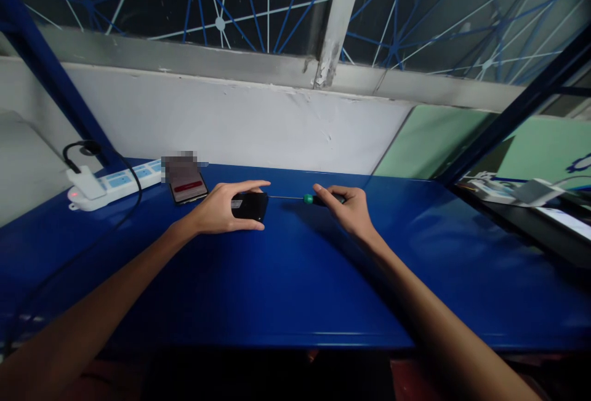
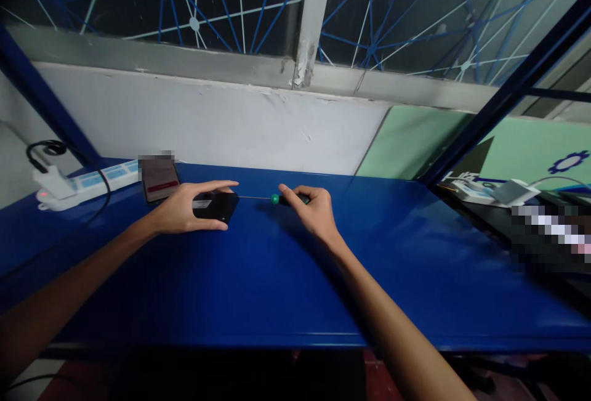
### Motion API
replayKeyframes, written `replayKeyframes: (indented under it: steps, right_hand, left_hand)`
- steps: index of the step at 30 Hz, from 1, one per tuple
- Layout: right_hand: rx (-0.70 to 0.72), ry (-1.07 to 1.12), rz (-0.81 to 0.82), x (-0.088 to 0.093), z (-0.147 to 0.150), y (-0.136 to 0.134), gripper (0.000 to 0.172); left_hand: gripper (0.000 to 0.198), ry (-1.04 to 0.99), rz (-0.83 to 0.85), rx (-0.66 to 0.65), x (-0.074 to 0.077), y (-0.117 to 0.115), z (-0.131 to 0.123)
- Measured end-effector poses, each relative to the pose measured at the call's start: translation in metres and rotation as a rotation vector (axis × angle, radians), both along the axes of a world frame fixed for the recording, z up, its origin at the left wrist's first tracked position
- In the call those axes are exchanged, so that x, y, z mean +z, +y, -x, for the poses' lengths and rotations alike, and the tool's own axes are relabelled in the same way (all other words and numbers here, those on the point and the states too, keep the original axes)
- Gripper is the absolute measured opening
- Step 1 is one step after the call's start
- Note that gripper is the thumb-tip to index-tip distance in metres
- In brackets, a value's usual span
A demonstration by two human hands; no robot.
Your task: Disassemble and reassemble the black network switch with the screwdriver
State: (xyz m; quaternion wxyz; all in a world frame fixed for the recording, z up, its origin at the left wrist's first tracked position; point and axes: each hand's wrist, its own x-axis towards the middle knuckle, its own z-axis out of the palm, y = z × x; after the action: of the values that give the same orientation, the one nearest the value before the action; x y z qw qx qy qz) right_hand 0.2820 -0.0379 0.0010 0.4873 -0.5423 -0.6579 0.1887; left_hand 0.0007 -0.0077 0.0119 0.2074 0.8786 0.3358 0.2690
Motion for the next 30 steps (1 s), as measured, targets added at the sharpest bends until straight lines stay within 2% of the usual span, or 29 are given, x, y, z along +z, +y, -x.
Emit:
replayKeyframes:
  steps: [17,30]
  right_hand:
    - [-0.013,0.006,-0.003,0.0012,-0.0016,0.0004,0.049]
    - [0.000,-0.020,0.011,0.0019,0.0011,-0.0026,0.045]
  left_hand:
    - [0.077,-0.016,-0.009,0.001,0.0008,-0.0002,0.0005]
    - [0.076,0.009,-0.009,0.013,0.0015,-0.0007,-0.0009]
